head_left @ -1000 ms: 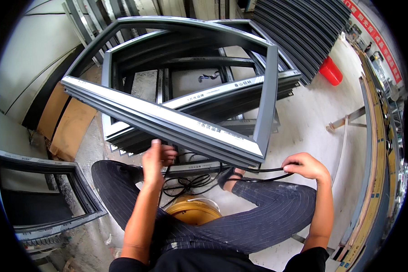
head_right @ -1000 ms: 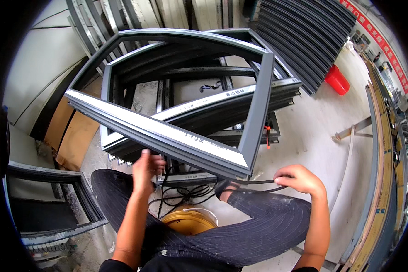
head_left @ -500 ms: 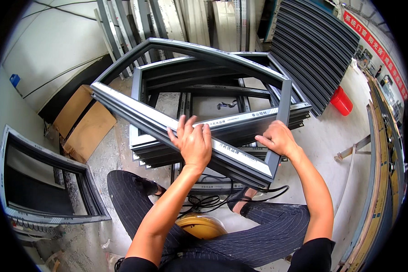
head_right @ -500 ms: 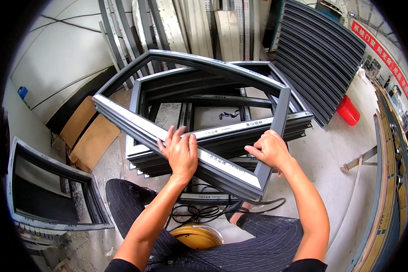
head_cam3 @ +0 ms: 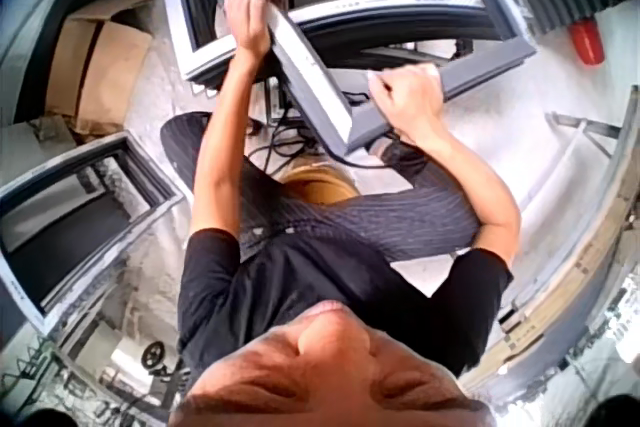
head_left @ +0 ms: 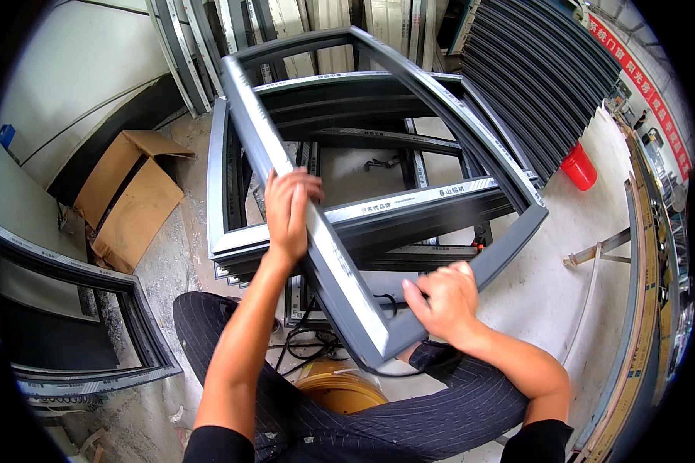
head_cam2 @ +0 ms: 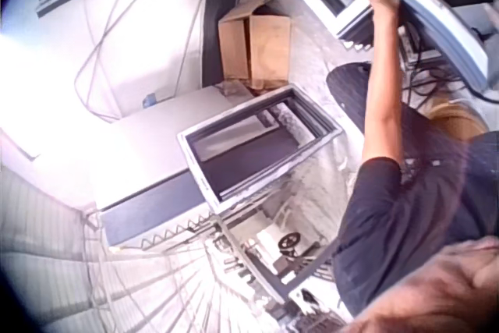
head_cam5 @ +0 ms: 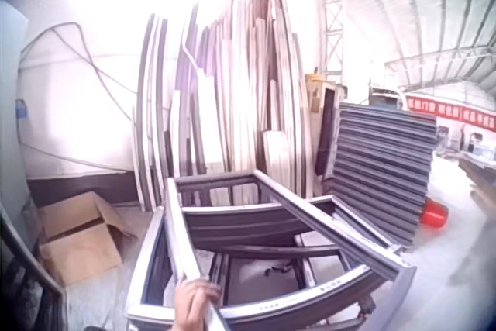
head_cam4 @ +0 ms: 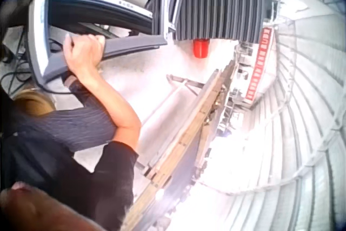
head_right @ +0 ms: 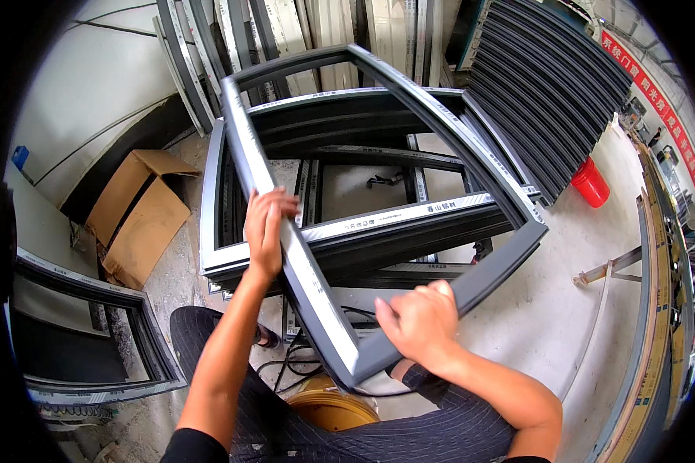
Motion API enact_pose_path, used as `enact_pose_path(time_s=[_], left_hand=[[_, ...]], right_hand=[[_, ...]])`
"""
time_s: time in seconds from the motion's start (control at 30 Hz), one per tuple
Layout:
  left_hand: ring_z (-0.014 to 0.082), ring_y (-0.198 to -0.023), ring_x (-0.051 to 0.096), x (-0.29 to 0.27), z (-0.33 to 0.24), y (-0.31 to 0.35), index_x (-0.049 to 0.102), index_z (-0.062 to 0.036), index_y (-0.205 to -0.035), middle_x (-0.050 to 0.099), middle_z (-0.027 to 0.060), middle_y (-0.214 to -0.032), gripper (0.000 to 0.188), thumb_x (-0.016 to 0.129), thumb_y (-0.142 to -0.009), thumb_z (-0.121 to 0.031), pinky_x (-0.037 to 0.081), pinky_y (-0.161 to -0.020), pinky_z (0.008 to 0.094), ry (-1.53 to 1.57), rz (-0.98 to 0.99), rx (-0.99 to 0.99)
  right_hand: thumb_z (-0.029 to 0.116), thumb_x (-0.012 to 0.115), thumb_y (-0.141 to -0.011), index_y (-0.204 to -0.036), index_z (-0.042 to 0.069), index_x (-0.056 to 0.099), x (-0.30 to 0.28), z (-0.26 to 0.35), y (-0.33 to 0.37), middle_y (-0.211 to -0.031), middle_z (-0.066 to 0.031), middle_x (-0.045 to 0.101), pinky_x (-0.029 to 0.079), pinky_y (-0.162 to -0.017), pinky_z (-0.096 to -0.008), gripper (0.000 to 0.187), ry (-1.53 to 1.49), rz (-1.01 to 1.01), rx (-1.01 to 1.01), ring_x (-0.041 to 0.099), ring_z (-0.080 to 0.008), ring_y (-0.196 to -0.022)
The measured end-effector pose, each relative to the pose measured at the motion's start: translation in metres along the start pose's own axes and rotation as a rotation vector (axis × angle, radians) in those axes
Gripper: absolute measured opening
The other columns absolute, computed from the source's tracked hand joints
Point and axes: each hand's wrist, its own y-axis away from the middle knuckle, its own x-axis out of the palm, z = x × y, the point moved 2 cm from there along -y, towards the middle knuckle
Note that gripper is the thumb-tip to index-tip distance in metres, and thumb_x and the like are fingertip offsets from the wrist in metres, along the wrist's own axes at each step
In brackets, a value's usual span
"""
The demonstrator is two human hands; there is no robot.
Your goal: The person sits on a bucket and installs a black rubber seal onto a grey aluminum window frame. They use pliers to cut the seal to size and then press it into the frame's groove by hand.
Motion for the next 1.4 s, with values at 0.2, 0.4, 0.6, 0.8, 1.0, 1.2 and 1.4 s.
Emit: enact_pose_path(time_s=[0.2,0.4,0.6,0.8,1.0,1.2,1.4], left_hand=[[0.0337,-0.128,0.047,-0.002,0.025,-0.021,0.066,-0.0016,-0.11,0.059,0.0174,-0.125,0.033,0.042,-0.101,-0.023,0.034,-0.107,0.0398,-0.195,-0.018,-0.046],[0.0278,-0.111,0.053,-0.035,-0.045,0.125,0.056,0.0019,-0.119,0.057,0.015,-0.117,0.03,0.045,-0.098,-0.014,0.038,-0.1,0.035,-0.003,-0.218,-0.454],[0.0223,-0.105,0.055,-0.053,-0.095,0.209,0.048,-0.0009,-0.128,0.054,0.0111,-0.12,0.051,0.038,-0.102,-0.044,0.045,-0.091,0.0363,0.827,-0.291,-1.102],[0.0249,-0.069,0.056,-0.052,-0.121,0.228,0.055,0.0026,-0.099,0.057,0.0108,-0.072,0.05,0.043,-0.1,-0.045,0.048,-0.074,0.0395,0.932,-0.065,-1.264],[0.0196,-0.069,0.058,-0.065,-0.118,0.219,0.055,0.002,-0.099,0.058,0.0096,-0.076,0.035,0.049,-0.1,-0.032,0.05,-0.067,0.0312,0.724,-0.043,-1.308],[0.0185,-0.077,0.059,-0.075,-0.122,0.217,0.047,-0.0058,-0.101,0.058,0.0084,-0.084,0.013,0.057,-0.097,-0.014,0.052,-0.071,0.0323,0.584,-0.064,-1.192],[0.0166,-0.082,0.06,-0.082,-0.132,0.214,0.053,-0.0016,-0.102,0.063,0.0091,-0.087,0.015,0.051,-0.1,-0.017,0.049,-0.08,0.0315,0.519,-0.064,-1.227]], right_hand=[[0.032,0.059,-0.086,-0.054,0.009,0.061,0.023,0.024,-0.047,-0.052,-0.0084,0.057,0.038,-0.071,-0.0397,0.04,-0.083,-0.041,0.083,0.059,-0.0272,-0.058],[0.033,0.058,-0.085,-0.059,0.008,0.064,0.024,0.04,-0.041,-0.055,-0.0101,0.059,0.038,-0.068,-0.041,0.037,-0.107,-0.022,0.049,0.06,-0.0281,-0.06],[0.023,0.062,-0.082,-0.096,0.005,0.062,0.03,0.074,-0.011,-0.096,-0.0089,0.062,0.044,-0.088,-0.0417,0.023,-0.291,-0.249,-0.38,0.058,-0.0275,-0.094],[0.018,0.058,-0.075,-0.073,0.01,0.053,0.078,0.016,0.114,-0.068,-0.0042,0.051,0.047,-0.061,-0.0343,0.009,-0.506,0.225,-1.194,0.057,-0.0201,-0.07],[0.019,0.061,-0.066,-0.077,0.009,0.07,0.187,-0.193,0.126,-0.076,-0.0122,0.067,0.054,-0.066,-0.0427,0.018,0.228,0.293,-0.193,0.065,-0.0311,-0.07],[0.043,0.037,-0.1,-0.138,0.007,0.041,0.196,-0.327,0.118,-0.141,-0.0119,0.044,0.034,-0.109,-0.0426,0.052,-0.198,0.223,0.287,0.043,-0.0269,-0.128],[0.052,0.073,-0.078,-0.092,0.002,0.063,0.21,-0.369,0.075,-0.096,-0.0182,0.064,0.048,-0.081,-0.0455,0.053,0.014,0.04,0.996,0.062,-0.0311,-0.088]])
